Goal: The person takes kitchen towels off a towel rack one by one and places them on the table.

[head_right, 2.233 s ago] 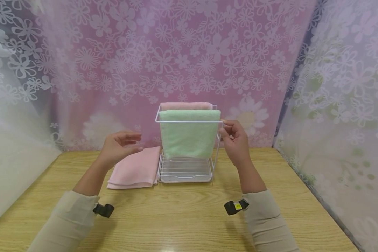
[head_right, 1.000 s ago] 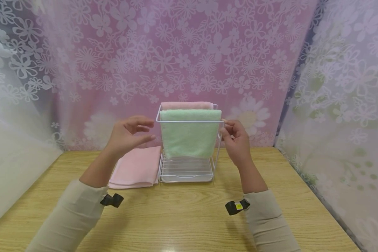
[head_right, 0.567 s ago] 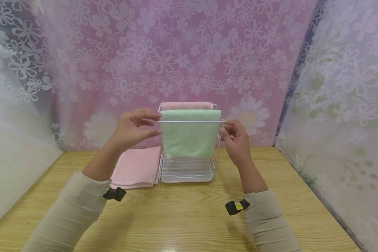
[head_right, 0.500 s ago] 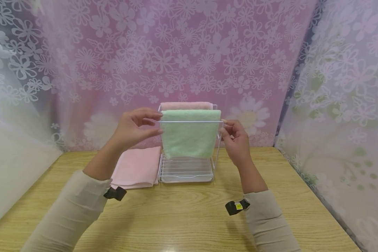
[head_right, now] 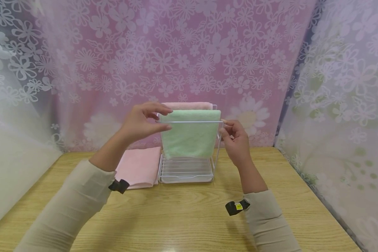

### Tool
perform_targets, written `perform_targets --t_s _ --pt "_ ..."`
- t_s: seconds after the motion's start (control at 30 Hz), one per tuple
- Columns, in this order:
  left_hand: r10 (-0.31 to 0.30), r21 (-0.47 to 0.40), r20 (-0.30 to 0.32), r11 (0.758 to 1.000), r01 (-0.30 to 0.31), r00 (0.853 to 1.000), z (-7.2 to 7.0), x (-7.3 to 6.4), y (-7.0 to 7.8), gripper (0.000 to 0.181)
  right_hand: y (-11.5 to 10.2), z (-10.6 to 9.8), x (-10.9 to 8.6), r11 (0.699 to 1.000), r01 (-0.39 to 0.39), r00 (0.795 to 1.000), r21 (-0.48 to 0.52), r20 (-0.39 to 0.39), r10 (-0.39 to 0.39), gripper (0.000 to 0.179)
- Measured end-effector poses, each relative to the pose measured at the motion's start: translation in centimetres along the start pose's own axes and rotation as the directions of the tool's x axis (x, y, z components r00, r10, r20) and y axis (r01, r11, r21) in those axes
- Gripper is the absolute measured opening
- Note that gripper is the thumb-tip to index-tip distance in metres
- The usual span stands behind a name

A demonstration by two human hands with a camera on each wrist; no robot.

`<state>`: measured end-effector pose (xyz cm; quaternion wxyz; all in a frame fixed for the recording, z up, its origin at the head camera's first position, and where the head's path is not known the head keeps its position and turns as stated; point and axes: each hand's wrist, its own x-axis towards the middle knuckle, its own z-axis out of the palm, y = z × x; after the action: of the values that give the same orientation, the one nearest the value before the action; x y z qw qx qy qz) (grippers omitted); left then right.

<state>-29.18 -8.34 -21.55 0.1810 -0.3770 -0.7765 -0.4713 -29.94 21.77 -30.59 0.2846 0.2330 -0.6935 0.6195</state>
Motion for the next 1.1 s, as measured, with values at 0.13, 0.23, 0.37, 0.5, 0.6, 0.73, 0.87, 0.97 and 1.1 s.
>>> perform_targets --t_s 0.13,0.23,0.37,0.5,0.6,0.73,0.87,0.97,1.1 --pt "-0.016 0.048 0.016 0.999 0.015 1.000 0.2 0.7 0.0 0.037 0.0 0.0 0.0 1.000 0.002 1.000 0.003 0.000 -0.002 0.018" --pt "-0.031 0.073 0.032 0.997 0.028 0.999 0.4 1.2 0.1 0.038 0.0 0.0 0.0 1.000 0.006 1.000 -0.006 -0.002 -0.006 0.019" --pt "-0.065 0.086 0.059 0.995 0.060 0.996 0.7 1.8 0.4 0.037 0.0 0.0 0.0 1.000 0.010 1.000 -0.023 -0.005 -0.010 0.021" --pt "-0.088 0.098 0.079 0.992 0.080 0.993 0.8 2.5 0.5 0.037 0.0 0.0 0.0 1.000 0.010 1.000 -0.029 -0.004 -0.010 0.022" --pt "-0.095 0.102 0.086 0.991 0.087 0.992 0.9 3.1 0.6 0.036 0.0 0.0 0.0 1.000 0.011 1.000 -0.026 -0.007 -0.011 0.021" --pt "-0.131 0.104 0.094 0.987 0.122 0.987 0.8 3.9 0.6 0.036 0.0 0.0 0.1 1.000 0.004 1.000 -0.021 -0.012 -0.005 0.019" --pt "-0.173 0.134 0.117 0.978 0.157 0.978 0.9 4.7 0.6 0.036 0.0 0.0 0.1 1.000 -0.006 1.000 -0.013 -0.013 0.006 0.016" --pt "-0.194 0.173 0.144 0.970 0.168 0.970 1.2 5.2 0.4 0.036 0.0 0.0 0.1 1.000 -0.008 1.000 -0.016 -0.009 0.008 0.016" --pt "-0.208 0.214 0.167 0.962 0.170 0.964 1.6 5.8 0.1 0.035 0.0 0.0 0.0 1.000 -0.006 1.000 -0.013 -0.001 0.006 0.018"
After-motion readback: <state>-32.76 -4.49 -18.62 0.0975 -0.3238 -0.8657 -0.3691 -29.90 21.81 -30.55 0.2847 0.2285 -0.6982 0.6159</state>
